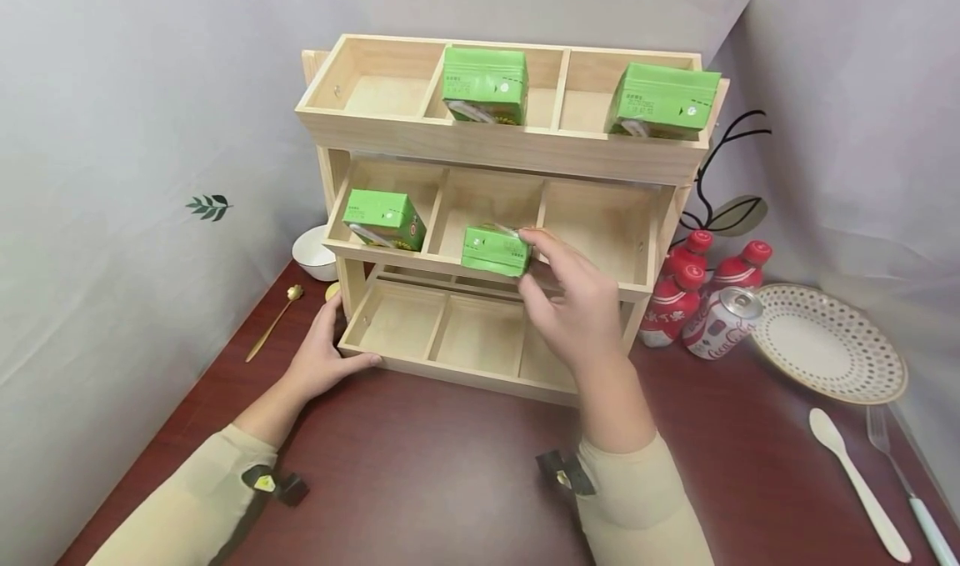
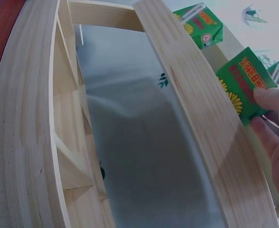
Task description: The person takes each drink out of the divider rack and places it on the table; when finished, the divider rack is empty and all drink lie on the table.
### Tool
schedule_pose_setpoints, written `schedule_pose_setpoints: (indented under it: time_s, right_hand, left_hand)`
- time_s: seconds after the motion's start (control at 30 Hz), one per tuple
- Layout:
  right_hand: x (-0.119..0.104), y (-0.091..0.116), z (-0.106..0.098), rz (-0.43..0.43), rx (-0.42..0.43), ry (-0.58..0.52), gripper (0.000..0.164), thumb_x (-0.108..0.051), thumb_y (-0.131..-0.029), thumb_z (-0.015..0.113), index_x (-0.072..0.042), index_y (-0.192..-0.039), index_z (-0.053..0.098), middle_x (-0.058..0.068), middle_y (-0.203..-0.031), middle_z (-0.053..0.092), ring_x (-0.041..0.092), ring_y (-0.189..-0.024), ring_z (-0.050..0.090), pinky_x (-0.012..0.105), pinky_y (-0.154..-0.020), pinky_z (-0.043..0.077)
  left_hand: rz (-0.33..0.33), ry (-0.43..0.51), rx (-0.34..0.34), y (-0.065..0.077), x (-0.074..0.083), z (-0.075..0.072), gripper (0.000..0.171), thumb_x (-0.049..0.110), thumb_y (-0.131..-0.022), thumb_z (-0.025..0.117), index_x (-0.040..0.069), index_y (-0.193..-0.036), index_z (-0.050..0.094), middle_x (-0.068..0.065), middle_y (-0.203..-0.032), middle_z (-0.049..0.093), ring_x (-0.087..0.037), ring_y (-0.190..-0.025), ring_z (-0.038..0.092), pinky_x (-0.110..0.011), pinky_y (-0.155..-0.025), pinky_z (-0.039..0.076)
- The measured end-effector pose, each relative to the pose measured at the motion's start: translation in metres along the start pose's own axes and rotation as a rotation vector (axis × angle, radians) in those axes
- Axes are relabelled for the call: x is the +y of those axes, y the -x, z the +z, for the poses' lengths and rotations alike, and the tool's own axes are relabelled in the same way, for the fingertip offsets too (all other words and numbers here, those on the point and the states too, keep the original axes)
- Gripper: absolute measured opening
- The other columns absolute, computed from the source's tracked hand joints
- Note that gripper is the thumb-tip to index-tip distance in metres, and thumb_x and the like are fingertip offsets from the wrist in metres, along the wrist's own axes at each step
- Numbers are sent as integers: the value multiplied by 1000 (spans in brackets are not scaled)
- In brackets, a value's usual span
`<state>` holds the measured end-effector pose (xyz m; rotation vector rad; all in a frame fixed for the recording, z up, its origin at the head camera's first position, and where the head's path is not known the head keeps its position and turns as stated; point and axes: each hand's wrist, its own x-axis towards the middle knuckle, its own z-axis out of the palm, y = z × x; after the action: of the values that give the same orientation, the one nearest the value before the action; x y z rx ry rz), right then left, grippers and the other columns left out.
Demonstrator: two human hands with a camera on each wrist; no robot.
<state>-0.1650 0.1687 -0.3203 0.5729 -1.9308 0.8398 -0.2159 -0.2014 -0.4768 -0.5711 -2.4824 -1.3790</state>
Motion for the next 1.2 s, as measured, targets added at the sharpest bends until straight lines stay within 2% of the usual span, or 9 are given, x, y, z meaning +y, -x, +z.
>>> schedule_pose_setpoints:
  time_s: [0.1,0.3,0.37,0.57,0.7,0.9,1.0,1.2]
  right_hand:
    - [0,0,-1,5,5,-27,38,-4,-78,70,-8,-116,71,-1,-108,71,22,-91,70,25,-84,51]
    - [-13,-7,-5,62,23,-285,42,19,-71,71,8,-111,67,14,-106,70,25,-99,67,31,-78,54]
    - [-20,-10,-8,67,34,-327,42,24,-69,70,13,-109,65,19,-105,69,25,-102,66,31,-78,54]
    - [-30,-14,-16,57,47,-368,40,26,-69,67,18,-108,63,26,-103,67,23,-104,65,33,-78,54]
    - [-31,-12,-20,64,60,-402,42,27,-68,66,17,-109,63,26,-103,67,23,-103,65,33,-77,55]
    - [-29,-11,-25,77,73,-487,44,27,-68,65,18,-111,62,25,-105,67,27,-104,64,34,-78,54]
    - [-29,-10,-27,93,85,-579,44,28,-68,64,20,-111,61,25,-106,66,31,-103,64,34,-78,55]
    - [-23,-9,-32,132,140,-784,43,29,-69,61,25,-111,56,32,-106,64,35,-101,63,33,-77,55]
  left_hand:
    - [0,0,4,1,-1,1,121,36,-57,95,32,-153,21,-4,-142,36,-21,-127,37,-45,-101,36]
    - [2,-6,9,2,0,0,122,33,-56,95,30,-153,22,-4,-141,37,-20,-126,38,-44,-99,37]
    - [11,-10,12,1,3,0,122,30,-56,96,27,-153,22,-6,-141,37,-22,-126,37,-45,-100,36]
    - [53,20,20,2,29,-5,116,17,-58,95,7,-151,26,-18,-139,38,-31,-124,38,-53,-99,34]
    - [50,13,6,3,43,-8,114,14,-60,94,1,-150,26,-22,-138,39,-33,-124,38,-53,-99,35]
    - [54,7,9,2,44,-7,114,12,-58,94,0,-149,27,-23,-137,40,-34,-123,40,-53,-97,36]
    - [54,2,9,2,43,-7,114,12,-58,94,-1,-149,26,-23,-138,39,-34,-124,39,-54,-98,35]
    - [52,6,10,3,41,-7,114,14,-60,94,2,-150,26,-21,-139,39,-33,-125,38,-52,-99,35]
